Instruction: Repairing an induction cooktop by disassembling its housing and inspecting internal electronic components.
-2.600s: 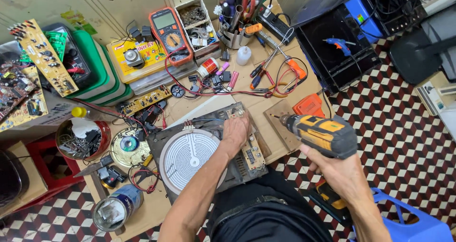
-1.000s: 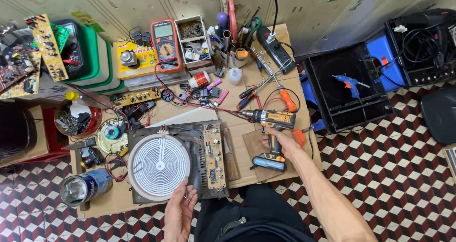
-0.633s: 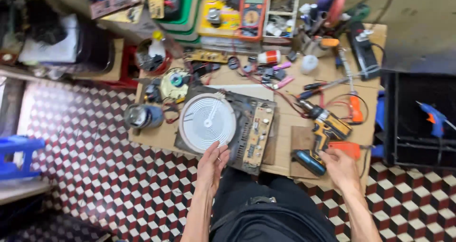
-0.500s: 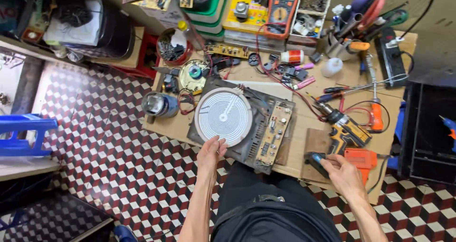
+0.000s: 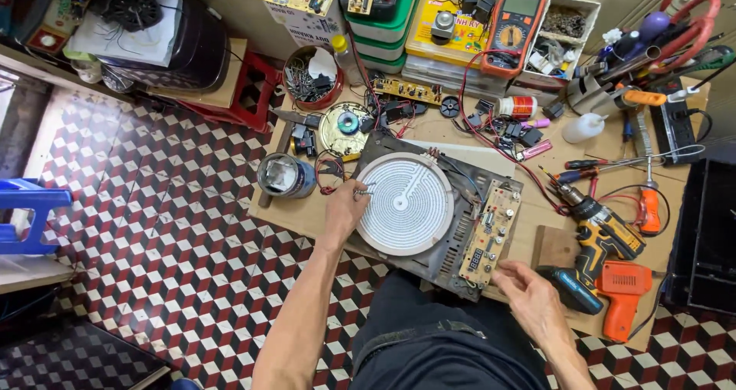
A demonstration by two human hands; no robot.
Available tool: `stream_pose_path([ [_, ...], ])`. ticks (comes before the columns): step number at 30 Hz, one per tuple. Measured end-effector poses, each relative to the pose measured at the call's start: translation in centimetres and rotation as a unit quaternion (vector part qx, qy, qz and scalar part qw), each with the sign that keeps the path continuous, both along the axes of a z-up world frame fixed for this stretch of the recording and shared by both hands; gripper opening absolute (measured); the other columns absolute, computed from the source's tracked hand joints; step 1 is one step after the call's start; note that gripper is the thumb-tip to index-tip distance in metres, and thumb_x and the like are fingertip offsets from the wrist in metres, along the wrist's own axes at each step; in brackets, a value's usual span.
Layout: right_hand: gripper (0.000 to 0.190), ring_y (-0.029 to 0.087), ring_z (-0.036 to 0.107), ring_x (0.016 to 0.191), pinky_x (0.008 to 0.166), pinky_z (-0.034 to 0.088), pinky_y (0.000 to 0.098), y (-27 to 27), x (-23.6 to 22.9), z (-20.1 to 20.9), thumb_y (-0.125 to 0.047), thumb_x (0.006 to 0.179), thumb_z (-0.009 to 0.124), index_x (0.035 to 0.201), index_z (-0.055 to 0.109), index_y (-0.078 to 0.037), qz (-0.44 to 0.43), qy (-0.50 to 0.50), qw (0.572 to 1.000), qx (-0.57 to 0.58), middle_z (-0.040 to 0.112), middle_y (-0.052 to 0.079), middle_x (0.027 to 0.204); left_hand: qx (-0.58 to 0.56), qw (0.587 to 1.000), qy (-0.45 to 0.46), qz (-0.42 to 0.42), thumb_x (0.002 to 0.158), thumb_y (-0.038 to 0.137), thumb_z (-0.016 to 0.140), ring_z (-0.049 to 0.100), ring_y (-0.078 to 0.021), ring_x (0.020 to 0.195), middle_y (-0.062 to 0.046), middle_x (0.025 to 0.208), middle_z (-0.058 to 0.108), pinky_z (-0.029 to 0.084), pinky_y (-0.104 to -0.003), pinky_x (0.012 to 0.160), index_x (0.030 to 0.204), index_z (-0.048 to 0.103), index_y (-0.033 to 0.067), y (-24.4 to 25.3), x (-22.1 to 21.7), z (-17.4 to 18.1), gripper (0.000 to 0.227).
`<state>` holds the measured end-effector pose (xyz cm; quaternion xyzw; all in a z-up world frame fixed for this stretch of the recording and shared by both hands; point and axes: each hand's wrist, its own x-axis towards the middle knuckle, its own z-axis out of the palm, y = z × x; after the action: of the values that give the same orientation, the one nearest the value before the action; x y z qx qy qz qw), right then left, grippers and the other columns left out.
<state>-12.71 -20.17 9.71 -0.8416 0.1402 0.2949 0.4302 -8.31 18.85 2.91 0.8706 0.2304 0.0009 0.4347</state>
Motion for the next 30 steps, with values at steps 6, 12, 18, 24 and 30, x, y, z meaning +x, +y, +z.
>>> stream_pose_path([
  [6, 0.047, 0.018, 0.073, 0.110, 0.096, 0.054, 0.0294, 1.3, -1.1, -3.5, -0.027, 0.092, 0.069, 0.130, 0.064, 0.000, -0.030, 0.030, 0.997, 0.066, 0.076, 0.012, 0.118, 0.108, 0.987, -0.015, -0.116, 0.080, 0.015, 0.079, 0.069, -0.0329, 0.092, -0.016, 0.099, 0.072, 0.053, -0.044, 0.080, 0.099, 0.073, 0.0050, 2.0, 1.0, -1.7, 0.023],
  [12, 0.049, 0.020, 0.075, 0.106, 0.095, 0.055, 0.0310, 3.6, 0.2, -1.5, -0.030, 0.092, 0.069, 0.132, 0.066, -0.002, 0.000, 0.048, 0.999, -0.017, 0.080, 0.013, 0.115, 0.078, 0.987, 0.038, -0.132, 0.082, 0.018, 0.079, 0.069, -0.0324, 0.092, -0.013, 0.098, 0.073, 0.053, -0.044, 0.081, 0.096, 0.073, 0.0072, 2.7, 1.3, -1.8, 0.019],
  [18, 0.048, 0.023, 0.076, 0.101, 0.093, 0.056, 0.0341, 5.4, 1.5, 0.6, -0.031, 0.092, 0.067, 0.131, 0.068, -0.003, 0.023, 0.067, 0.996, -0.058, 0.081, 0.016, 0.109, 0.083, 0.984, 0.010, -0.154, 0.082, 0.017, 0.079, 0.068, -0.0334, 0.090, -0.012, 0.094, 0.070, 0.052, -0.045, 0.080, 0.092, 0.073, 0.0072, 3.0, 1.1, -2.0, 0.015],
  [24, 0.049, 0.021, 0.075, 0.103, 0.093, 0.056, 0.0333, 5.7, 1.9, 0.6, -0.033, 0.089, 0.068, 0.129, 0.069, -0.005, 0.036, 0.037, 0.996, -0.069, 0.080, 0.012, 0.112, 0.058, 0.985, -0.019, -0.163, 0.081, 0.015, 0.079, 0.067, -0.0334, 0.089, -0.011, 0.095, 0.069, 0.052, -0.044, 0.078, 0.097, 0.068, 0.0059, 3.0, 1.1, -1.4, 0.022],
  [30, 0.050, 0.021, 0.076, 0.105, 0.093, 0.056, 0.0334, 5.1, 1.6, -0.3, -0.035, 0.090, 0.068, 0.129, 0.069, -0.005, 0.042, 0.036, 0.996, -0.072, 0.081, 0.013, 0.110, 0.107, 0.969, -0.020, -0.223, 0.087, 0.015, 0.076, 0.066, -0.0351, 0.090, -0.014, 0.095, 0.067, 0.052, -0.046, 0.079, 0.093, 0.068, 0.0051, 3.3, 1.3, -2.3, 0.014],
])
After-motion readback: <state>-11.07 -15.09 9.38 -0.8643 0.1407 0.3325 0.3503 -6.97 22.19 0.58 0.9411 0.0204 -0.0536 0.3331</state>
